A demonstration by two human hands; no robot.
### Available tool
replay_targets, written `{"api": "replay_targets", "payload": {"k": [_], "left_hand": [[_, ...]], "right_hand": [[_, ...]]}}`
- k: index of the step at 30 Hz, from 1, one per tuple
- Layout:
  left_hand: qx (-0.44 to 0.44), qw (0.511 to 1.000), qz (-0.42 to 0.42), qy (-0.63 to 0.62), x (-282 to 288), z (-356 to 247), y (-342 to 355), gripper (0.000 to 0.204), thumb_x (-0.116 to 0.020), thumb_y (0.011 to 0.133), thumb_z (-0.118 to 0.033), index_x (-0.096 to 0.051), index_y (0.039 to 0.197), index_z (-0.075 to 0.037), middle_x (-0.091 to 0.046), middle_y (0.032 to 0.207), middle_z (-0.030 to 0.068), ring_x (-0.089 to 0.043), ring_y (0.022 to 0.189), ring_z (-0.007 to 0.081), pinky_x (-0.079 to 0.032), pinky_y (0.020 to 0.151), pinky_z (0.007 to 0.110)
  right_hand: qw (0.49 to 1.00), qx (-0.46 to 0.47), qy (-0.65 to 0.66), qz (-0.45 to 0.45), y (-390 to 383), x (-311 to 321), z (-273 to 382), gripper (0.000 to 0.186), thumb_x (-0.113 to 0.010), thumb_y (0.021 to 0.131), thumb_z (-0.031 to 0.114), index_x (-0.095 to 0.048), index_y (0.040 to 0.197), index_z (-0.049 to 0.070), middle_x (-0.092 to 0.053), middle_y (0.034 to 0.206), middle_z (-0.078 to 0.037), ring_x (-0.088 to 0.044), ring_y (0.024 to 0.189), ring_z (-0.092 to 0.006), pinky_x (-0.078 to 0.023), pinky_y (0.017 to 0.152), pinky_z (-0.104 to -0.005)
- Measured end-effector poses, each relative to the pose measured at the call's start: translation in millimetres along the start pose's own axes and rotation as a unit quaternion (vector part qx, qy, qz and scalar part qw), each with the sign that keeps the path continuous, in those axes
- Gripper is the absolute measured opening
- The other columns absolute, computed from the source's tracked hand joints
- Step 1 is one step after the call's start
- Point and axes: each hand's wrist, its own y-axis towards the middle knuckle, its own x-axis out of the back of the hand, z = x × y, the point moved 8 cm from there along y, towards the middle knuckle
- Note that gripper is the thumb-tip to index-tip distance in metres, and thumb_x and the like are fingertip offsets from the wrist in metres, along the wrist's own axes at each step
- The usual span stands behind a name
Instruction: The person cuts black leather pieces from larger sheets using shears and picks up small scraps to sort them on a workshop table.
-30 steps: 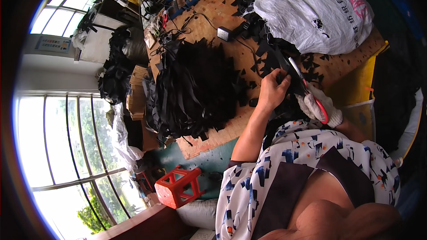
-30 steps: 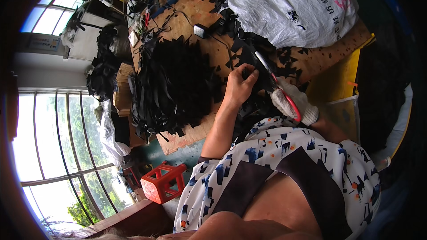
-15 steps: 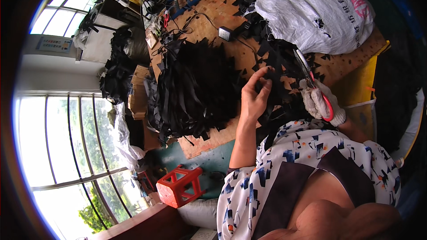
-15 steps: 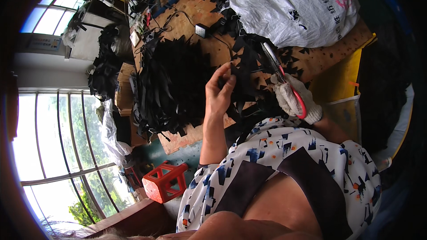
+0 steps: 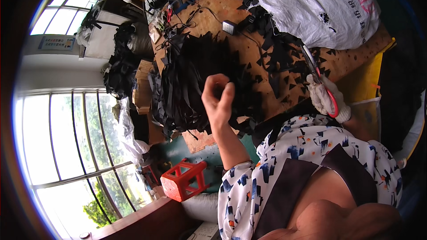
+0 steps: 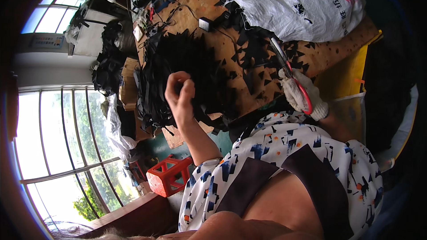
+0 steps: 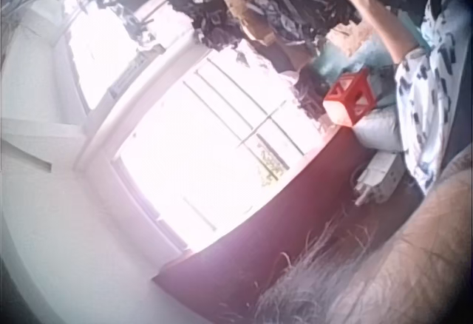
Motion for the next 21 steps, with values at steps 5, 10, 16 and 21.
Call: {"api": "replay_targets", "payload": {"k": [5, 10, 16, 21], "left_hand": [[-0.051, 0.878, 0.110, 0.463, -81, 77, -23, 0.019, -0.062, 0.073, -0.014, -0.062, 0.091, -0.010, -0.061, 0.073, 0.0087, -0.061, 0.066, 0.0279, -0.047, 0.055, 0.035], [-0.148, 0.813, 0.230, 0.514, -124, 110, -34, 0.038, -0.056, 0.070, -0.007, -0.061, 0.106, -0.020, -0.057, 0.087, 0.0052, -0.060, 0.071, 0.0206, -0.047, 0.064, 0.031], [-0.194, 0.770, 0.286, 0.536, -133, 129, -37, 0.037, -0.053, 0.073, -0.007, -0.062, 0.106, -0.020, -0.051, 0.113, 0.0076, -0.058, 0.085, 0.0188, -0.047, 0.068, 0.031], [-0.218, 0.776, 0.292, 0.515, -138, 122, -33, 0.027, -0.057, 0.072, -0.010, -0.061, 0.098, -0.014, -0.048, 0.122, 0.0073, -0.058, 0.087, 0.0195, -0.047, 0.068, 0.032]], "right_hand": [[0.988, -0.075, 0.129, 0.032, 6, -6, -12, 0.028, -0.041, 0.092, 0.040, -0.045, 0.089, 0.012, -0.048, 0.053, 0.002, -0.049, 0.036, -0.0086, -0.039, 0.030, -0.0199], [0.986, -0.092, 0.136, 0.017, 6, 7, -16, 0.028, -0.043, 0.091, 0.041, -0.045, 0.088, 0.013, -0.050, 0.054, 0.002, -0.053, 0.038, -0.0096, -0.044, 0.031, -0.0209], [0.994, -0.069, 0.077, -0.041, 3, 7, -19, 0.026, -0.044, 0.091, 0.037, -0.046, 0.088, 0.012, -0.051, 0.056, 0.002, -0.053, 0.039, -0.0090, -0.044, 0.033, -0.0202], [0.989, -0.087, 0.099, -0.066, 3, 16, -23, 0.028, -0.042, 0.092, 0.039, -0.049, 0.094, 0.011, -0.050, 0.054, 0.002, -0.049, 0.036, -0.0081, -0.042, 0.031, -0.0199]]}}
